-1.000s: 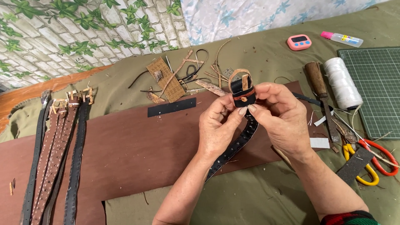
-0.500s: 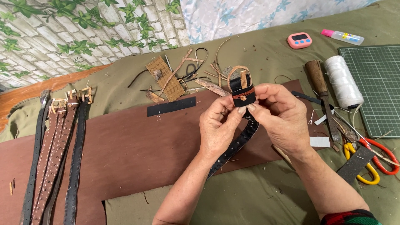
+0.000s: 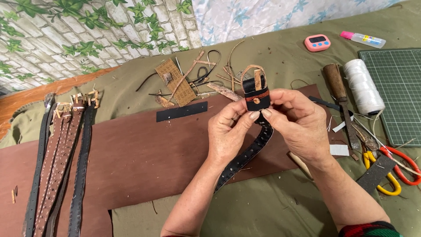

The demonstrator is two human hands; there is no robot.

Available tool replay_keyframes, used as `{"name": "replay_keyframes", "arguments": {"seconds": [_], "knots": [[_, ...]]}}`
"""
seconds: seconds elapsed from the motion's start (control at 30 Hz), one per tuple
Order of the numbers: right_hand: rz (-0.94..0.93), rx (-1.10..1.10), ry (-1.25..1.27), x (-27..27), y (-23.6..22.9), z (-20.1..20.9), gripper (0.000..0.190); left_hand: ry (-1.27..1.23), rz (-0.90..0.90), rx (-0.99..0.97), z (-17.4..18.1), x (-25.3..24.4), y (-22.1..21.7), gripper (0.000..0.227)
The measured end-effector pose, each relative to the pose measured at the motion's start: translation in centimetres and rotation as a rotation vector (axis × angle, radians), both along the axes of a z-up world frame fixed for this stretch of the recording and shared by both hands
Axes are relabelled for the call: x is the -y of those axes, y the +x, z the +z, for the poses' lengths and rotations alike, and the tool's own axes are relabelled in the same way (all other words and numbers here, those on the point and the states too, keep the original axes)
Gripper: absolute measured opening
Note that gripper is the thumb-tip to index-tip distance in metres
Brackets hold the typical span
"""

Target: Assembling leather belts by attaching buckles, measuring lengths, and inspecting the finished product.

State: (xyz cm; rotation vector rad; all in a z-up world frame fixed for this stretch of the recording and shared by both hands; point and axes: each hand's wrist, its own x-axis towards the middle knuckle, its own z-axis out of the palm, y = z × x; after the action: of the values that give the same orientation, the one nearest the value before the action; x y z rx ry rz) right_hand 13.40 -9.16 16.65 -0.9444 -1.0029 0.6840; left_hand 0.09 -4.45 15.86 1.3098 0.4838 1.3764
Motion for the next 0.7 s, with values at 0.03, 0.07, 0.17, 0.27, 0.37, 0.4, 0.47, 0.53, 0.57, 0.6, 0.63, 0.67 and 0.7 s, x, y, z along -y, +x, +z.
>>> {"name": "replay_keyframes", "arguments": {"seconds": [0.03, 0.07, 0.17, 0.27, 0.37, 0.4, 0.47, 0.53, 0.57, 0.6, 0.63, 0.67, 0.7], "knots": [[0.001, 0.001, 0.000, -0.05, -0.02, 0.03, 0.034, 0.000, 0.001, 0.001, -0.04, -0.04, 0.00, 0.024], [0.002, 0.003, 0.004, -0.06, -0.04, 0.02, 0.035, -0.002, 0.001, -0.005, -0.10, -0.05, 0.00, 0.024], [0.003, 0.004, 0.013, -0.06, -0.15, 0.12, 0.035, -0.006, 0.002, -0.014, -0.23, -0.08, 0.08, 0.023], [0.003, 0.011, 0.007, -0.08, -0.04, -0.08, 0.034, -0.002, 0.004, -0.028, -0.36, -0.13, -0.07, 0.023], [0.002, 0.029, -0.007, 0.07, -0.16, 0.27, 0.032, 0.017, 0.003, -0.038, -0.31, -0.16, -0.06, 0.022], [0.002, 0.039, -0.009, 0.14, -0.24, 0.52, 0.030, 0.030, 0.001, -0.038, -0.27, -0.17, 0.03, 0.022], [0.001, 0.040, -0.009, 0.13, -0.13, 0.33, 0.030, 0.030, -0.001, -0.041, -0.41, -0.25, -0.05, 0.022], [0.000, 0.041, -0.007, 0.15, -0.15, 0.33, 0.030, 0.031, -0.003, -0.045, -0.45, -0.30, -0.14, 0.022], [0.005, 0.035, -0.009, 0.17, -0.21, 0.42, 0.030, 0.030, -0.011, -0.040, -0.42, -0.31, -0.18, 0.022], [0.009, 0.028, -0.011, 0.22, -0.24, 0.51, 0.031, 0.030, -0.021, -0.035, -0.39, -0.31, -0.17, 0.022], [0.009, 0.028, -0.011, 0.20, -0.24, 0.48, 0.031, 0.030, -0.021, -0.035, -0.28, -0.26, -0.18, 0.022], [0.012, 0.029, -0.007, 0.20, -0.23, 0.44, 0.031, 0.029, -0.024, -0.026, -0.19, -0.20, -0.16, 0.021], [0.016, 0.030, -0.003, 0.19, -0.22, 0.41, 0.031, 0.027, -0.028, -0.016, -0.08, -0.15, -0.14, 0.021]]}}
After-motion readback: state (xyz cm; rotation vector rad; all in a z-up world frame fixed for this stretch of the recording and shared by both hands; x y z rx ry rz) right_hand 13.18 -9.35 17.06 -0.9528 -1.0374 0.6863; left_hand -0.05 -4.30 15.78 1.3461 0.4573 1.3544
